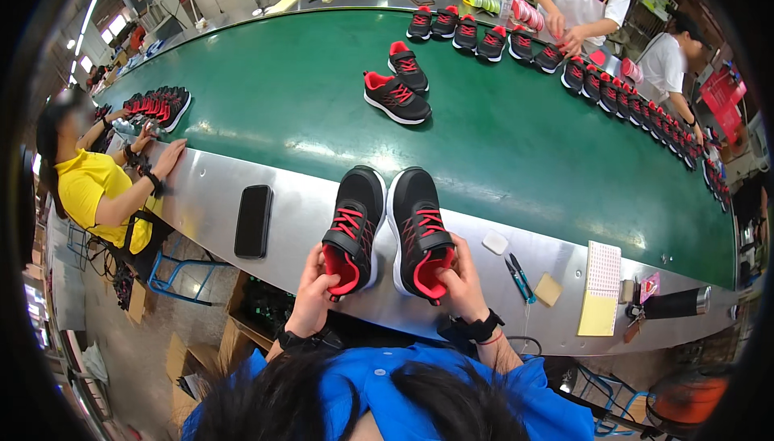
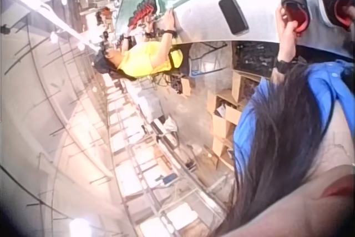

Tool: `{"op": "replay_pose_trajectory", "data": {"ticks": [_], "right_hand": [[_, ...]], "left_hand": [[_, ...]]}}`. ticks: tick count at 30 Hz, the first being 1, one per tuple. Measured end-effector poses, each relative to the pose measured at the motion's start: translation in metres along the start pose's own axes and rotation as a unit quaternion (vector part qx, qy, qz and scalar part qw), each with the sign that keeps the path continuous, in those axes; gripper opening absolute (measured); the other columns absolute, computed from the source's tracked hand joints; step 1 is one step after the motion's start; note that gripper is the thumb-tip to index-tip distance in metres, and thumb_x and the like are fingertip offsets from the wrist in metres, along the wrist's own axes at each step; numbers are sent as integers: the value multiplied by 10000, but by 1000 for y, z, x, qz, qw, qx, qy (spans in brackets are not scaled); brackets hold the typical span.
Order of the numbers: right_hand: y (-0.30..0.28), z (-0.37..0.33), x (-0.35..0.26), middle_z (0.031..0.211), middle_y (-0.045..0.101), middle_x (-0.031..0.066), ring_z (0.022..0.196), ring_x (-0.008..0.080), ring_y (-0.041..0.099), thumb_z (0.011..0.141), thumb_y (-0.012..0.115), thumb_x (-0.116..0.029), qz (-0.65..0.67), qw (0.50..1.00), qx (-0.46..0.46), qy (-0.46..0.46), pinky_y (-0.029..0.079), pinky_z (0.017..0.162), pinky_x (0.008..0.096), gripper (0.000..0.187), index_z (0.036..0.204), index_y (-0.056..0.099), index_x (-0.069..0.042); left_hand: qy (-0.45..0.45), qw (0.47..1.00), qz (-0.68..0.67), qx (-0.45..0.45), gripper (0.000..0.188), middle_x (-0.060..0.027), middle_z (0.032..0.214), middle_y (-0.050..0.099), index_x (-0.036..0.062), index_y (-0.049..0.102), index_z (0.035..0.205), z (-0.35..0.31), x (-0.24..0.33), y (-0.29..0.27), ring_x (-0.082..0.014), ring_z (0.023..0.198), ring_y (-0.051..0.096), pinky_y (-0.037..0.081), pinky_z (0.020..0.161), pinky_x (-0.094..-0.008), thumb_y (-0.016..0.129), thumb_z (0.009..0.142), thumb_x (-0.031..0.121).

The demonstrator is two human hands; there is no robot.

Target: The person picks pairs of black and red sneakers from a green conveyor belt, inspects them by turning them over and checking the laces and interior, then places them back on the belt. The person also briefly uses a handheld scanner on the shoes.

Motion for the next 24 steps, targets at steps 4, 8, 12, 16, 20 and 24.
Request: {"op": "replay_pose_trajectory", "data": {"ticks": [4,8,12,16,20,24], "right_hand": [[-8,3,-11,1236,563,117,1121,208,555,818,571,-73,-107,994,24,-28,439,985,349,598,1398,431,-33],[-4,2,-38,1145,570,129,1057,273,573,760,667,-115,-304,946,63,-96,489,876,366,616,1350,497,-61],[1,-4,-37,1125,563,127,1012,329,565,698,752,-165,-539,810,91,-210,515,785,400,661,1321,537,-120],[7,-13,-23,1158,561,135,1054,335,558,688,783,-171,-601,776,85,-174,503,841,422,694,1329,525,-101],[2,-14,-20,1183,567,138,1085,359,559,700,789,-168,-579,793,107,-159,497,874,432,716,1349,500,-78],[-2,-11,-18,1126,603,147,977,314,599,765,773,-252,-562,806,93,-163,514,820,392,684,1356,482,-67]], "left_hand": [[189,946,256,60,698,-99,1278,438,110,464,1451,-2,9,-1,-193,1106,491,515,814,-279,557,769,-5],[267,866,404,128,645,-142,1263,444,104,537,1387,-13,18,14,-276,1114,484,485,868,-354,643,756,32],[360,713,583,150,679,-179,1250,456,100,537,1369,-16,7,21,-371,1118,461,447,937,-437,733,719,79],[310,716,612,131,759,-195,1241,448,94,467,1415,-15,-13,21,-371,1098,467,452,926,-446,774,722,138],[292,752,575,136,733,-210,1212,471,70,472,1404,-11,-12,21,-387,1091,477,457,920,-452,762,734,141],[265,774,563,116,745,-198,1131,532,39,441,1411,-6,-9,19,-358,1034,533,471,902,-447,764,752,168]]}}
Point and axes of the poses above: each hand's wrist, its own z-axis towards the middle knuckle, its own y-axis out of the palm, x = y × z, the point moved 1 cm from there along z, towards the middle knuckle
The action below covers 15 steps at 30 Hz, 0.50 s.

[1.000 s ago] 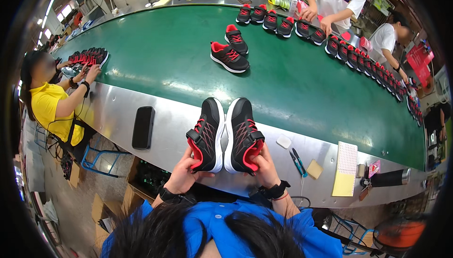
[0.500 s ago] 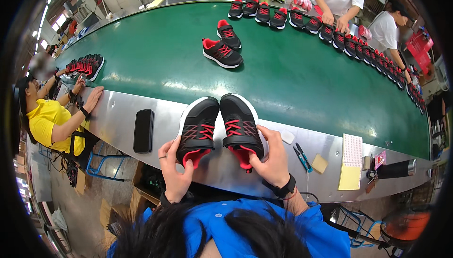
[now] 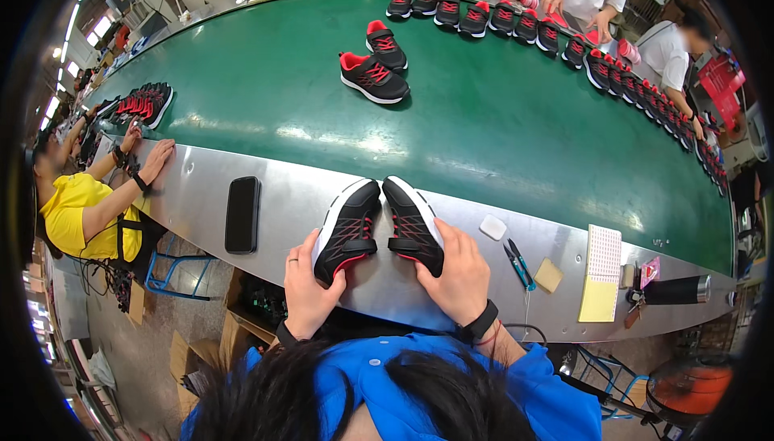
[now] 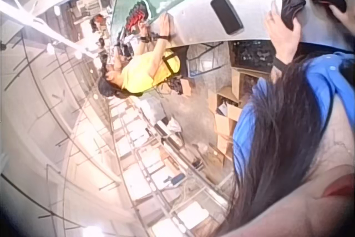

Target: The person picks pairs of black and red sneakers from a green conveyor belt, inspects them by turning them over and checking the laces and interior, then places them back on the belt. The person also briefly uses a handheld scanner on the shoes.

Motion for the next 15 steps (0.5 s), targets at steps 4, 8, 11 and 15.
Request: {"op": "replay_pose_trajectory", "data": {"ticks": [4,8,11,15], "right_hand": [[-4,11,5,1089,643,150,865,202,644,915,667,-316,326,910,-128,221,522,650,315,598,1398,437,-50],[15,5,-5,1194,651,189,947,182,669,994,570,-364,485,822,-180,237,514,581,259,630,1463,356,-2],[5,11,-14,1297,597,242,1058,273,661,977,586,-364,392,873,-199,210,547,751,348,579,1397,460,15],[1,11,5,1343,554,273,1138,380,612,925,629,-345,172,945,-269,71,478,973,441,473,1256,625,-7]], "left_hand": [[-334,834,-415,-141,568,-105,1142,581,21,417,1412,16,2,-9,-170,921,609,528,787,-320,623,963,302],[-251,776,-564,-125,532,-144,1330,521,9,355,1474,11,14,-4,-181,1133,564,508,855,-315,465,1041,297],[-196,854,-473,-96,509,-179,1354,499,1,370,1474,12,7,2,-249,1241,496,432,993,-375,455,1040,253],[-52,992,-110,6,511,-221,1329,488,33,488,1407,-4,8,0,-361,1311,375,274,1095,-464,563,926,188]]}}
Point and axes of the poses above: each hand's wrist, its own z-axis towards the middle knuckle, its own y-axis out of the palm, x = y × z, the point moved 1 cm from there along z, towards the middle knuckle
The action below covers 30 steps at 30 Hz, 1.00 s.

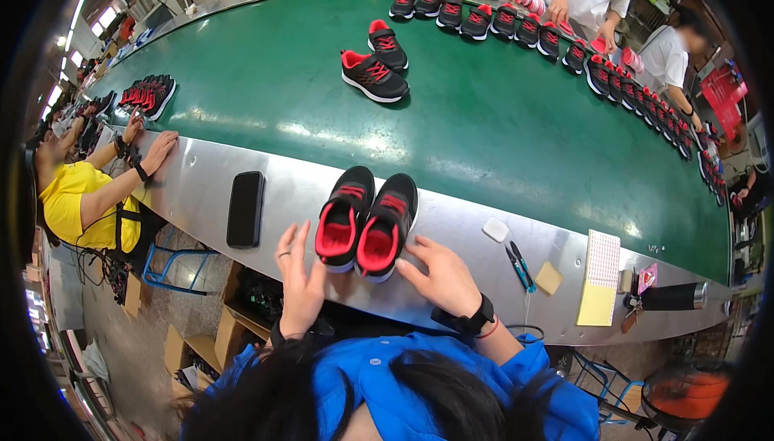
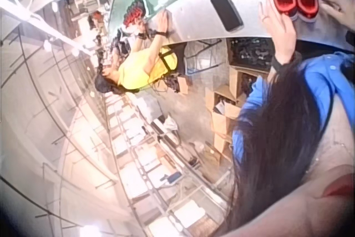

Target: The person picks pairs of black and red sneakers from a green conveyor belt, inspects them by turning them over and checking the laces and interior, then places them back on the belt. The person also briefly uses a handheld scanner on the shoes.

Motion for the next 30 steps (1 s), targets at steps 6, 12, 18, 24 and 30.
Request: {"op": "replay_pose_trajectory", "data": {"ticks": [6,12,18,24,30], "right_hand": [[8,-8,15,1279,602,209,1167,377,568,891,655,-335,-37,998,39,-32,456,994,431,388,1145,682,-43],[-10,6,3,1276,599,206,1156,371,574,890,656,-309,-49,996,32,-61,463,981,427,346,1109,676,-42],[-58,29,-15,1234,612,192,1158,353,576,900,657,-308,-39,996,26,-70,462,990,409,342,1133,664,-58],[-92,100,-57,1201,629,167,1069,314,623,916,651,-311,-23,991,-30,-132,495,930,404,369,1182,637,-55],[-92,244,-48,1222,604,227,1127,361,594,870,662,-391,-130,982,-16,-138,471,968,434,561,1313,561,-62]], "left_hand": [[163,943,226,-182,514,-194,1191,545,209,630,1212,-2,54,3,-342,1203,446,229,1029,-536,764,727,313],[181,948,234,-119,536,-121,1066,580,135,637,989,20,46,15,-297,1158,485,225,1013,-550,871,582,393],[190,955,216,-75,535,-68,1038,610,121,633,953,113,36,-52,-263,1165,490,201,1028,-545,848,586,446],[136,926,307,171,777,-129,1407,420,167,553,1211,223,0,-74,-320,1356,339,152,1097,-537,910,544,345],[80,983,-162,8,308,-64,1051,641,118,679,1059,213,-29,52,-223,1068,584,419,951,-373,774,815,282]]}}
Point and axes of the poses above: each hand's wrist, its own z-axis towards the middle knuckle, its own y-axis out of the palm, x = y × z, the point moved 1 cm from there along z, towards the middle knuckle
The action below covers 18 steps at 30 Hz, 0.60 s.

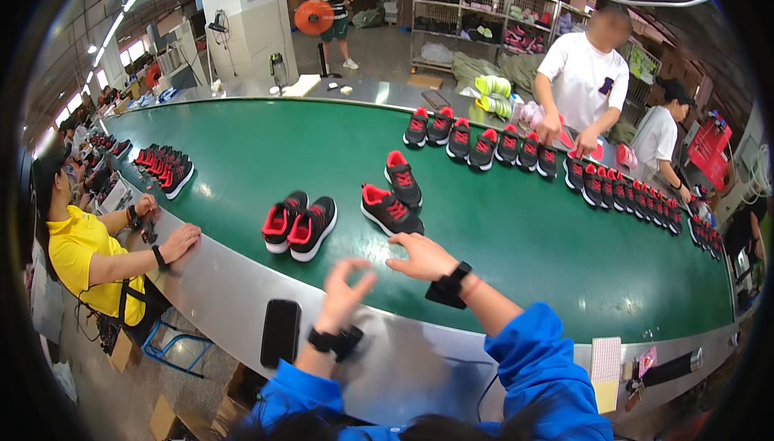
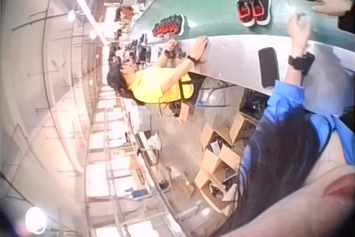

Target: The person picks pairs of black and red sneakers from a green conveyor belt, inspects them by turning them over and checking the laces and interior, then places them back on the belt. The person also briefly uses a handheld scanner on the shoes.

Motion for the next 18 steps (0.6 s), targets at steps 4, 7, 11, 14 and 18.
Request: {"op": "replay_pose_trajectory", "data": {"ticks": [4,7,11,14,18], "right_hand": [[36,110,23,1370,480,202,1238,403,466,801,722,-331,-166,975,120,85,409,1012,510,582,1333,543,-179],[57,148,57,1292,482,199,1211,406,445,737,766,-280,-183,962,170,113,393,992,545,583,1276,553,-213],[54,172,56,1204,502,189,1178,388,439,691,810,-319,-177,966,141,122,400,937,504,571,1205,586,-209],[45,194,54,1211,504,203,1207,388,413,654,834,-426,-241,947,197,82,359,998,483,554,1102,666,-147],[41,227,57,1392,416,264,1386,444,268,639,815,-514,-316,927,152,135,286,1106,498,629,1135,699,-144]], "left_hand": [[-180,928,-319,-70,123,-1,800,663,19,668,924,-34,-37,57,-69,730,594,469,648,-230,654,942,140],[-158,960,-192,-126,164,-24,857,678,20,673,954,-33,-25,67,-97,761,625,512,716,-261,681,927,182],[-191,940,-221,-174,206,-13,935,672,12,670,1041,-29,-32,60,-83,827,629,520,753,-235,663,953,198],[-207,930,-259,-160,227,-35,1003,665,4,648,1087,-35,-40,63,-94,879,641,533,820,-252,643,972,199],[-213,929,-240,-185,240,-50,1033,665,2,636,1116,-37,-42,66,-105,919,646,533,839,-258,630,981,200]]}}
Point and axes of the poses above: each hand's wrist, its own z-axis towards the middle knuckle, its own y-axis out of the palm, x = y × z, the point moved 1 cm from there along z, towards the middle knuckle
